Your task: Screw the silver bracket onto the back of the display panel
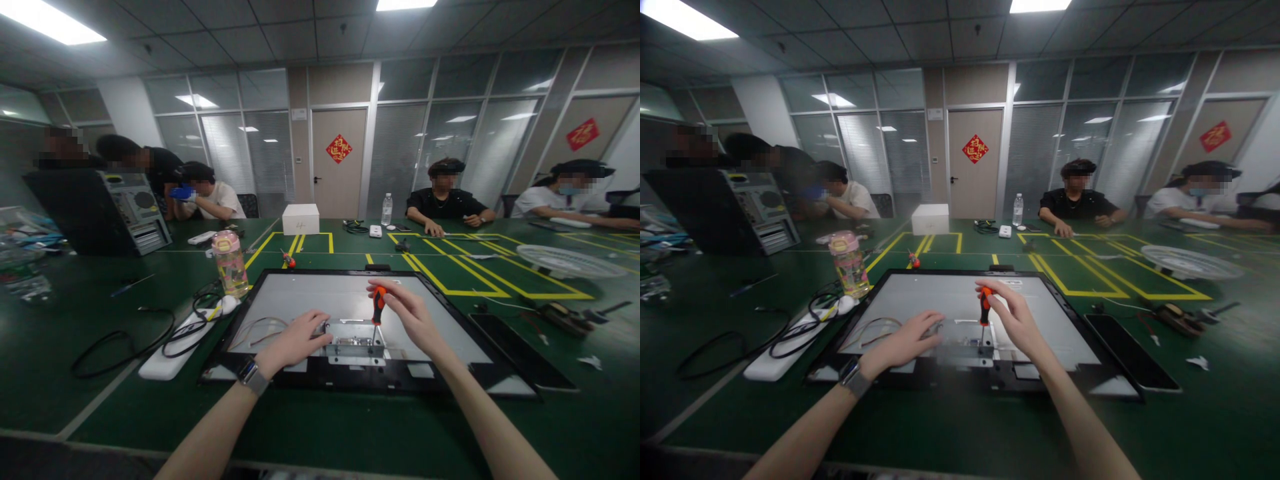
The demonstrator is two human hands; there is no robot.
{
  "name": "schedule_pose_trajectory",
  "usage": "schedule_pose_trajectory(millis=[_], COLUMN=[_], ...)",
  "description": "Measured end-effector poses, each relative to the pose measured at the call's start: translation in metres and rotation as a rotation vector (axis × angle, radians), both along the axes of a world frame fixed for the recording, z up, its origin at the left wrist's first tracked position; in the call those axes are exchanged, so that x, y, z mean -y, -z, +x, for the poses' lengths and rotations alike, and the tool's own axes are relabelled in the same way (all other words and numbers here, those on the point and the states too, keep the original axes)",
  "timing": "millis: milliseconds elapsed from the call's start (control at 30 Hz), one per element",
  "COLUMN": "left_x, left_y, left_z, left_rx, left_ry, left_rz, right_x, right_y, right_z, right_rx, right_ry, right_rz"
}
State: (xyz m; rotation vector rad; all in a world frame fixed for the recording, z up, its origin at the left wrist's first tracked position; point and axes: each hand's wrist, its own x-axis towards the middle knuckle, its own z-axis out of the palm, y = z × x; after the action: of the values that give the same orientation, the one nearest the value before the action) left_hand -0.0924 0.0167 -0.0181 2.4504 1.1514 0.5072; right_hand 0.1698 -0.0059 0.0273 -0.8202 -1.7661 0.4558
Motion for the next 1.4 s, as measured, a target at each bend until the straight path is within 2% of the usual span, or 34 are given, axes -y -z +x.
schedule_pose_trajectory(millis=[100, 167, 233, 400, 533, 633, 767, 867, 1000, 1100, 1233, 1400], left_x=[-0.0002, -0.0008, -0.0015, -0.0018, -0.0011, -0.0011, -0.0020, -0.0029, -0.0033, -0.0033, -0.0033, -0.0026], left_y=[0.0010, 0.0020, 0.0029, 0.0028, 0.0027, 0.0031, 0.0043, 0.0050, 0.0052, 0.0054, 0.0056, 0.0040], left_z=[0.0000, -0.0001, -0.0002, -0.0006, -0.0008, -0.0008, -0.0007, -0.0005, -0.0006, -0.0008, -0.0006, -0.0001], left_rx=[0.006, 0.009, 0.008, -0.002, 0.005, 0.009, 0.010, 0.014, 0.014, 0.012, 0.013, 0.012], left_ry=[0.007, 0.011, 0.013, 0.013, 0.005, 0.009, 0.009, 0.008, 0.007, 0.009, 0.010, 0.010], left_rz=[0.008, 0.010, 0.012, 0.021, 0.012, 0.001, 0.001, 0.009, 0.010, 0.015, 0.016, 0.003], right_x=[-0.0010, -0.0015, -0.0019, -0.0013, 0.0001, 0.0001, -0.0009, -0.0012, -0.0012, -0.0009, 0.0004, 0.0024], right_y=[-0.0005, 0.0005, 0.0026, 0.0051, 0.0005, -0.0001, 0.0034, 0.0036, 0.0009, 0.0007, 0.0016, -0.0016], right_z=[-0.0006, -0.0009, -0.0006, 0.0015, 0.0001, -0.0010, 0.0013, 0.0030, 0.0013, 0.0001, 0.0018, 0.0023], right_rx=[0.073, 0.072, 0.032, -0.072, 0.023, 0.023, -0.055, -0.054, 0.002, -0.029, -0.093, -0.045], right_ry=[0.130, 0.169, 0.164, 0.022, 0.149, 0.193, 0.113, 0.034, 0.121, 0.140, 0.050, -0.010], right_rz=[0.104, 0.125, 0.106, 0.051, 0.155, 0.161, 0.075, 0.078, 0.120, 0.092, 0.004, -0.002])
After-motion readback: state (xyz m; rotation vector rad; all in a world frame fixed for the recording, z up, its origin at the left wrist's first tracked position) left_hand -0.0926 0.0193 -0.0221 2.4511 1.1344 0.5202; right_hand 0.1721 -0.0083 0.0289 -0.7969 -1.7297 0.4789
